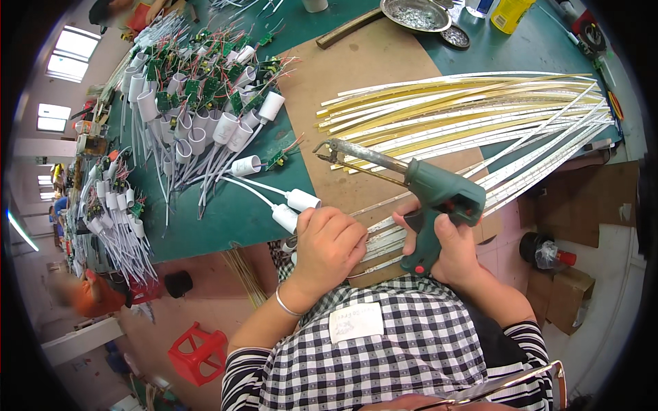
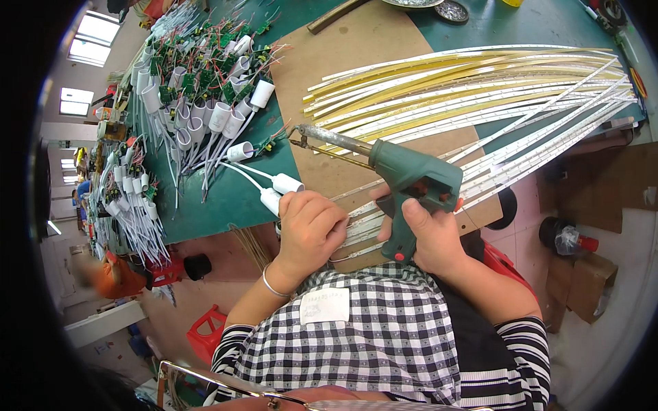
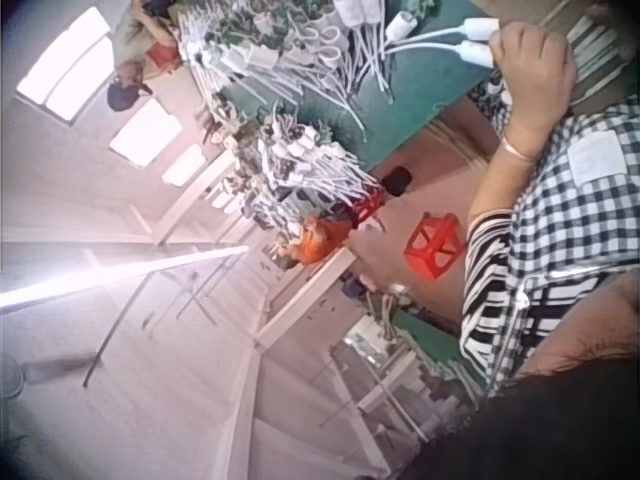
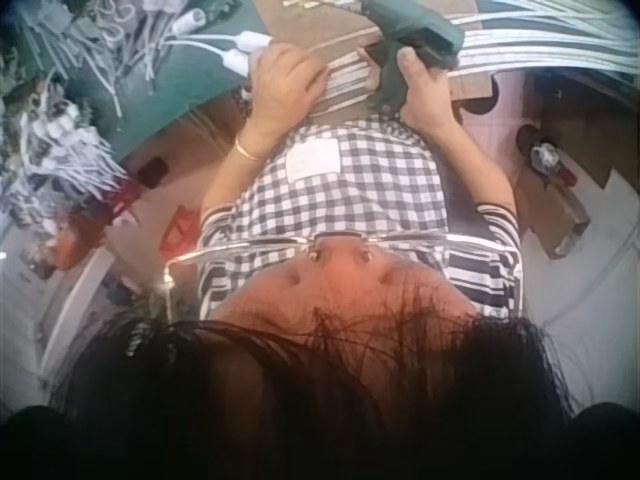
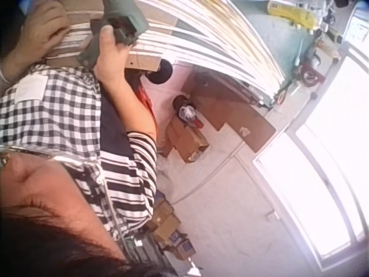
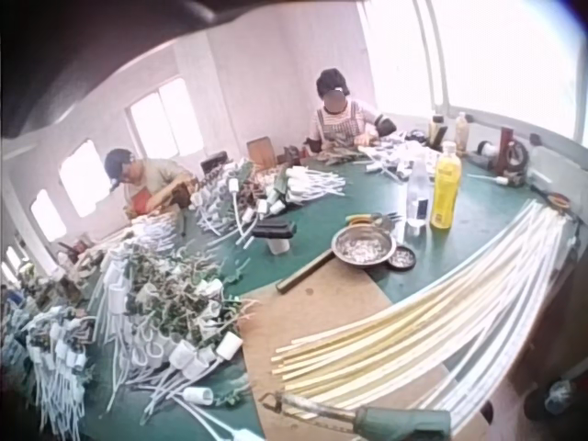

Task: The person solders wires from driver units onto LED light strips one at a time using a soldering iron.

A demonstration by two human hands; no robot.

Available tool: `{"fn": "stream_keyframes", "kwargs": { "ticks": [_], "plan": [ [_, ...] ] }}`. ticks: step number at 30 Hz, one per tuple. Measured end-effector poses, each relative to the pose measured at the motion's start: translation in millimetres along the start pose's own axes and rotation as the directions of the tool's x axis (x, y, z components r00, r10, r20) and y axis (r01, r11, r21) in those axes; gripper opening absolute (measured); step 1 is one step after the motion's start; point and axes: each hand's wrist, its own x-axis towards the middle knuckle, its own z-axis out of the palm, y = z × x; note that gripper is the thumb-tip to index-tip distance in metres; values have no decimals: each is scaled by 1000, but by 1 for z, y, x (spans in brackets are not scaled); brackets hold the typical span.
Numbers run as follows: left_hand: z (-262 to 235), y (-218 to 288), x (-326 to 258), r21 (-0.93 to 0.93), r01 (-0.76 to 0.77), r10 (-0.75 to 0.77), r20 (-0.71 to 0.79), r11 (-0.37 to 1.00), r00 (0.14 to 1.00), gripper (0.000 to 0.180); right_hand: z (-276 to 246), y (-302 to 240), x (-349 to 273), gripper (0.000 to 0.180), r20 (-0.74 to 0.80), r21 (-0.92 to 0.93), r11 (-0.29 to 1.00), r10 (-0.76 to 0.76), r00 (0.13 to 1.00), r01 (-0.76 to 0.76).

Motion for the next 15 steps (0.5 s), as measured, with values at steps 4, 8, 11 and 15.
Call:
{"fn": "stream_keyframes", "kwargs": {
  "ticks": [4, 8, 11, 15],
  "plan": [
    [2, 0, -1, 21, 8, -8, -2, 1000, 1000, 17, -8, 3, -11, 62, 5, 71, 998, 0, 1000, 0],
    [3, 0, -4, 28, 14, -14, -10, 1000, 1000, 18, -35, -6, -43, 62, 169, -117, 989, -75, 983, 96],
    [4, 0, -5, 28, 14, -14, -20, 1000, 1000, 18, -59, -22, -84, 54, 0, -578, 812, 94, 996, -77],
    [5, 2, -4, 27, 28, -28, -19, 999, 999, 19, -79, -20, -107, 46, 156, -844, 507, -82, 984, 176]
  ]
}}
